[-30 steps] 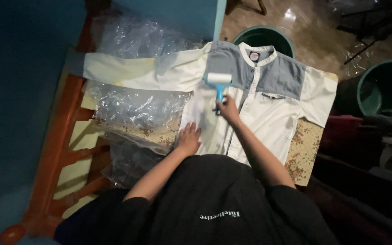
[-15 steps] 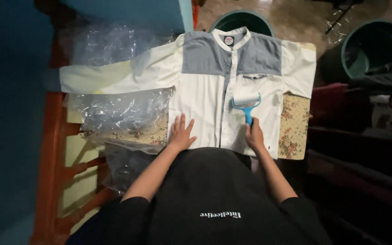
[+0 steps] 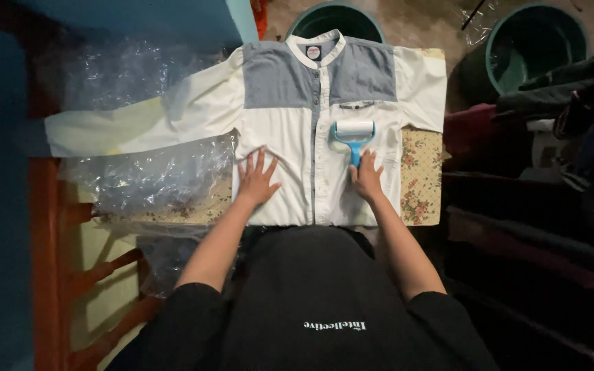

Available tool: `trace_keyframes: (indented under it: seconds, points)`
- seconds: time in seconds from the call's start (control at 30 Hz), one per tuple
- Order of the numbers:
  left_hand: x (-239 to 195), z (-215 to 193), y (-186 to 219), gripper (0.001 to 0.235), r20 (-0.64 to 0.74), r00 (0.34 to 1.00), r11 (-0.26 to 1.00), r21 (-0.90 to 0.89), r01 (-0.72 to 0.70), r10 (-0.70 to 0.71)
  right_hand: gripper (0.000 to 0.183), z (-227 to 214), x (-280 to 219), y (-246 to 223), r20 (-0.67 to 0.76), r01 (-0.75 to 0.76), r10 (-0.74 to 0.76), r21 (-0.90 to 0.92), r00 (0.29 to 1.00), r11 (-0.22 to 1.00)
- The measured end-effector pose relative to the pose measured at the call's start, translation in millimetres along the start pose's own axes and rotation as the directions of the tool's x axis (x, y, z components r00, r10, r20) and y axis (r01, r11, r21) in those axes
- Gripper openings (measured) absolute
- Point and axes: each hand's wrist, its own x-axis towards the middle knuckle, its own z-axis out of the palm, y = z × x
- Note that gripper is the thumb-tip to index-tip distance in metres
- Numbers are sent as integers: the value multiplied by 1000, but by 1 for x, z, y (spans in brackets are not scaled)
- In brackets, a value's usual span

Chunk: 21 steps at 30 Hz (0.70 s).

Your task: The person unfolds a white and grey long-sleeved shirt on a table, smooths it out, and uses a lint roller to clean the front and sleeves. The shirt remains on the table at the end of the clip.

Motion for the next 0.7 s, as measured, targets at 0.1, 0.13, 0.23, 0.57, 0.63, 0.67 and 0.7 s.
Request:
trace_keyframes:
  seconds: [0.1,0.13,0.23,0.57,0.63,0.67,0.7]
  points:
    - [23,9,-7,79,10,1000,1000,17,2,-2,71,-3,15,-1,35,-33,32,23,999,999]
    - [29,7,-10,79,11,1000,1000,14,3,-3,71,-1,23,2,37,-33,32,21,999,999]
    - [43,0,-10,80,26,1000,1000,5,0,0,74,3,42,9,56,-42,41,1,998,999]
    - [103,-30,-21,79,67,995,996,-48,72,-69,75,-18,125,1,51,-30,24,108,998,994]
    - [117,-37,-24,78,85,993,995,-42,91,-87,75,-20,146,2,59,-37,29,132,998,991]
    - [128,-35,-27,80,85,992,995,-31,94,-91,76,-20,155,4,61,-46,39,123,997,991]
    - [138,-33,-30,81,87,992,995,-20,97,-95,76,-21,164,5,62,-56,49,116,997,992]
